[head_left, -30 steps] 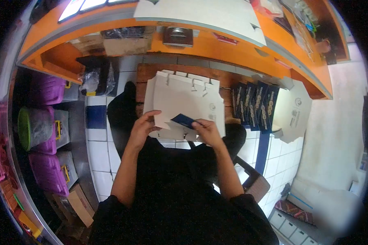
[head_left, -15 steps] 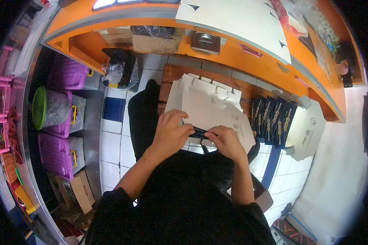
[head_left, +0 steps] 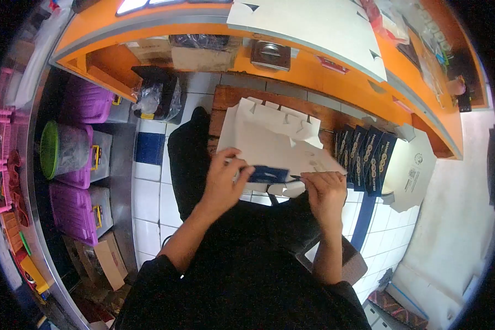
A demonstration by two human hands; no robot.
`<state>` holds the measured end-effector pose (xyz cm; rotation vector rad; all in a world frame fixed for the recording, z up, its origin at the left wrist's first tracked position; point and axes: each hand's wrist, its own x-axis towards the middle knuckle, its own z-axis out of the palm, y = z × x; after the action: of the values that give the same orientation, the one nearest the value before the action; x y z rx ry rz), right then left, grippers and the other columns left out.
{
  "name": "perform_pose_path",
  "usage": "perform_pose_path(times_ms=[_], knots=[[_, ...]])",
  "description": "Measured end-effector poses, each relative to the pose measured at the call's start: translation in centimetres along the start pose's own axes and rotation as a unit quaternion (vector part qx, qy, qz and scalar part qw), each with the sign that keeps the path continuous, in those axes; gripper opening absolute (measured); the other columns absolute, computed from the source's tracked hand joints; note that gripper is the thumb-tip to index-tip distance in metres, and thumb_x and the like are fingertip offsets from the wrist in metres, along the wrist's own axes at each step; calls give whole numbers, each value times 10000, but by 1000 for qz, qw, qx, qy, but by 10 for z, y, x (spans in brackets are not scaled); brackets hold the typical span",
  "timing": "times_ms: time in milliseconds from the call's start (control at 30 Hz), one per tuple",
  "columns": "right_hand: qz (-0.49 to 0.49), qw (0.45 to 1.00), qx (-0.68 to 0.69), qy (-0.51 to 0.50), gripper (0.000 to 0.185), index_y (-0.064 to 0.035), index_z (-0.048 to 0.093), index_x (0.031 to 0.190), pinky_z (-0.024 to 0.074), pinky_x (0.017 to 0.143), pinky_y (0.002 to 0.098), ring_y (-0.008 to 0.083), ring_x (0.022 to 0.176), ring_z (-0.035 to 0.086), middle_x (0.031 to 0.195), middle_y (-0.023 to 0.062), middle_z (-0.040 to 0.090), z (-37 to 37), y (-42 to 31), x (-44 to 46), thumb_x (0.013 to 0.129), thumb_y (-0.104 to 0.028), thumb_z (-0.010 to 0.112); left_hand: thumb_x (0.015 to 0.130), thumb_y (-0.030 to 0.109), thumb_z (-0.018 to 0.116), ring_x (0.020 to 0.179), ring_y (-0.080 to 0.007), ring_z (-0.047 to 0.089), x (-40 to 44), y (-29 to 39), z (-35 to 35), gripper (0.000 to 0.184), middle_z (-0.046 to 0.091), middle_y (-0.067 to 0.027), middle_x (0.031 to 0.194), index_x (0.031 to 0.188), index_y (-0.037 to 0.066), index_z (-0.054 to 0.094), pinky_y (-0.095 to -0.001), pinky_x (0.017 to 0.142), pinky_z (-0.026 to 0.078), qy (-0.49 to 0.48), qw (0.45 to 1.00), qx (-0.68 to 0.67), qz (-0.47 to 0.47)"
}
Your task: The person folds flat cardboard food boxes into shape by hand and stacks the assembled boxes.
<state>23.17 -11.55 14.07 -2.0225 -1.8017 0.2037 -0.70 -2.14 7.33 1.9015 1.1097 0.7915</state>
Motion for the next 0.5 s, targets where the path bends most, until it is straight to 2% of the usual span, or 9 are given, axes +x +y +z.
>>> perform_pose_path(times_ms=[33,100,167,200,300,367,400,467,500], knots=[[-9,999,-37,25,63,-129,776,863,464,868,434,191,861,687,835,7,746,0,-4,1,819,-169,755,870,149,766,1098,-326,582,-3,12,4,179,560,-172,1216,941,10,679,-416,905,496,-17,998,45,41],[-20,996,-70,49,44,-150,775,852,455,872,449,171,843,682,808,-7,739,0,-12,1,816,-153,749,863,136,767,1059,-315,582,-5,37,8,176,563,-168,1172,935,4,676,-412,877,500,-35,996,43,71],[-48,991,-110,57,81,-153,762,824,418,909,432,177,760,647,745,6,713,1,-16,0,757,-131,803,859,103,762,976,-292,585,-6,53,13,155,564,-152,1083,921,-7,673,-389,821,514,-50,992,37,111],[-48,991,-110,58,81,-153,762,824,418,909,432,177,760,647,745,6,713,1,-14,0,757,-131,803,859,103,762,976,-292,585,-6,54,15,155,564,-152,1083,921,-7,673,-389,821,514,-50,992,37,111],[-118,986,-118,3,94,-172,729,847,398,1018,510,134,855,667,694,-47,686,0,-7,-6,765,-164,775,868,82,747,942,-289,596,-9,53,22,134,565,-147,1076,931,-11,673,-383,806,520,-65,990,-4,126],[-188,977,-94,35,218,-179,717,966,331,1125,524,168,1029,653,817,-26,717,-7,-9,-2,768,-195,808,881,70,737,897,-285,602,-13,44,27,126,566,-145,1052,949,-13,672,-385,794,523,-42,993,-40,101],[-188,977,-94,37,218,-179,717,966,331,1125,524,168,1029,653,817,-26,717,-5,-5,-7,768,-195,808,881,70,737,897,-285,602,-16,41,31,126,566,-145,1052,949,-13,672,-385,794,523,-43,993,-39,102],[-187,951,-75,235,575,-214,569,1362,297,1155,548,244,1241,554,1254,107,650,6,7,-19,842,-197,812,890,80,739,871,-275,608,-22,39,37,132,565,-150,1028,944,-20,671,-384,755,530,34,995,-76,54],[-189,951,-75,235,575,-214,569,1362,297,1155,548,244,1241,554,1254,107,650,14,2,-19,842,-197,812,890,80,739,871,-275,608,-23,41,36,132,565,-150,1028,944,-20,671,-384,755,530,36,995,-75,54]])
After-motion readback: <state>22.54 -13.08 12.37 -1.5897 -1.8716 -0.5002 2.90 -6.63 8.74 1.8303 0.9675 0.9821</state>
